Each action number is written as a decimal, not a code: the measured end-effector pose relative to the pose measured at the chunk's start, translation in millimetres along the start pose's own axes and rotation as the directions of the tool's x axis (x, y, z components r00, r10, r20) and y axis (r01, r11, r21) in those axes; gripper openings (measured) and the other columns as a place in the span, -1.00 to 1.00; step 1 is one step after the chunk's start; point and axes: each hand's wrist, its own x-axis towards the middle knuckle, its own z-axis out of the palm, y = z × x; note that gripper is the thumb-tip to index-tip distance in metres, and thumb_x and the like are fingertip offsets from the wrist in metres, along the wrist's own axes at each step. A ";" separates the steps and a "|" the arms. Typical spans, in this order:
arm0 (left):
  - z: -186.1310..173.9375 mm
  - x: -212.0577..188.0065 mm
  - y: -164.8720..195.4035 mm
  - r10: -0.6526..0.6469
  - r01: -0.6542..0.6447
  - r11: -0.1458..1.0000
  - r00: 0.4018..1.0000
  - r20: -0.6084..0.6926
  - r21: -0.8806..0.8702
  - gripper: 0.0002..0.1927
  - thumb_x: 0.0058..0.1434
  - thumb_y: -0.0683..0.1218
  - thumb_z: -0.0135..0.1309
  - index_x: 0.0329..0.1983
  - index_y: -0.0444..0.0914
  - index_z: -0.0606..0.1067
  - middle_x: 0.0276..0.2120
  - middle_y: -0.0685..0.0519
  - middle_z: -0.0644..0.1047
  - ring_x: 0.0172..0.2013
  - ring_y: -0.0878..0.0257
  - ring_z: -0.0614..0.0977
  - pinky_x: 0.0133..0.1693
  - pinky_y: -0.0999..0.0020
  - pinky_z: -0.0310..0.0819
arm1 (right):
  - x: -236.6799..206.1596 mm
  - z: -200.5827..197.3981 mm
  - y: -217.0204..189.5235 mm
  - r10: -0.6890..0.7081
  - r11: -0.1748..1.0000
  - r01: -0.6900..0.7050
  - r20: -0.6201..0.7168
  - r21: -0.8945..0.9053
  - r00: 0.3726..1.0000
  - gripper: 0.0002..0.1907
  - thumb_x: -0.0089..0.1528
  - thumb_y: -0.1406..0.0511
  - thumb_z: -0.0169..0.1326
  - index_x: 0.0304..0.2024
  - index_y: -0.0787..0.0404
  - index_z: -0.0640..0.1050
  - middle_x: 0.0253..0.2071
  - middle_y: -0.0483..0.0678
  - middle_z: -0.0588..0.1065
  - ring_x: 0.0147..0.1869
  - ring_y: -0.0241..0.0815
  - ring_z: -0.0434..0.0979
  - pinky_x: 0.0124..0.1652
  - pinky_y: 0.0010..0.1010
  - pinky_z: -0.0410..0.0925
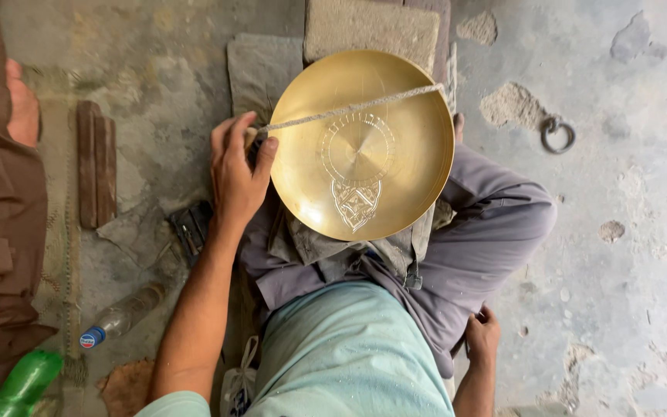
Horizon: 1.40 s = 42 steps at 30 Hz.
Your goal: The person sits on the floor with a brass plate resting on their lap and hammers a punch against the plate's surface with a wooden mallet, working a decorative design into the metal. They reposition the punch and rotate the plate between hammering sequences.
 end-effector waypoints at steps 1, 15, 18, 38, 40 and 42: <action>-2.5 6.6 3.9 0.133 -0.133 0.991 0.991 -0.007 0.010 -0.51 0.53 0.13 0.08 0.28 -0.34 0.43 0.20 -0.28 0.42 0.04 -0.12 0.60 -0.01 0.07 0.53 | 2.2 -4.9 0.7 0.006 1.000 -0.005 -0.009 0.031 1.000 -0.61 0.22 0.39 0.11 0.11 0.30 0.51 -0.25 -0.01 0.55 -0.28 -0.24 0.52 -0.31 -0.36 0.39; -11.6 -9.2 48.7 -0.117 0.123 0.992 0.982 0.145 -0.033 -0.68 0.46 0.05 -0.06 -0.11 -0.32 0.50 -0.37 -0.19 0.60 -0.29 -0.17 0.65 -0.29 0.03 0.46 | -16.1 9.2 -100.2 -0.455 0.888 0.458 0.207 0.036 0.866 -0.68 0.35 0.15 0.08 -0.04 0.24 0.63 -0.38 -0.07 0.60 -0.39 -0.31 0.51 -0.33 -0.41 0.41; -6.4 -29.4 41.1 -0.265 0.274 0.961 0.951 0.162 -0.036 -0.65 0.48 0.06 -0.07 -0.15 -0.34 0.46 -0.49 -0.17 0.47 -0.42 -0.12 0.55 -0.32 0.07 0.42 | -23.9 37.7 -132.7 -0.425 0.886 0.458 0.263 -0.076 0.866 -0.65 0.22 0.13 0.20 -0.11 0.25 0.63 -0.34 0.08 0.63 -0.39 -0.08 0.59 -0.29 -0.30 0.43; -54.2 7.1 96.4 0.058 0.026 0.964 0.951 0.303 -0.266 -0.82 0.21 -0.14 0.26 -0.14 -0.27 0.60 -0.29 0.09 0.54 -0.41 0.34 0.59 -0.40 0.37 0.45 | 10.4 70.6 -329.5 -0.955 0.268 0.963 0.137 0.008 0.264 -0.43 0.07 0.24 0.23 0.17 0.10 0.56 0.11 0.15 0.47 0.20 -0.02 0.42 0.06 -0.19 0.40; -46.7 14.6 110.2 0.274 -0.127 0.921 0.883 0.380 -0.369 -0.81 0.24 -0.14 0.26 -0.10 -0.26 0.59 -0.27 0.06 0.55 -0.32 0.32 0.65 -0.31 0.37 0.53 | 7.0 80.1 -318.3 -0.973 -0.115 0.967 0.223 -0.227 -0.064 -0.49 -0.04 0.06 0.28 -0.04 0.01 0.72 0.16 0.24 0.53 0.27 0.14 0.34 0.09 -0.02 0.30; -43.8 23.4 112.8 0.258 -0.118 0.943 0.851 0.457 -0.312 -0.81 0.25 -0.10 0.27 -0.11 -0.24 0.61 -0.30 0.06 0.55 -0.33 0.31 0.66 -0.32 0.35 0.54 | 18.0 79.4 -305.6 -0.926 0.022 0.977 0.365 -0.211 0.100 -0.70 0.13 0.04 0.28 -0.26 0.08 0.69 -0.12 0.06 0.59 0.13 -0.02 0.48 0.17 0.00 0.26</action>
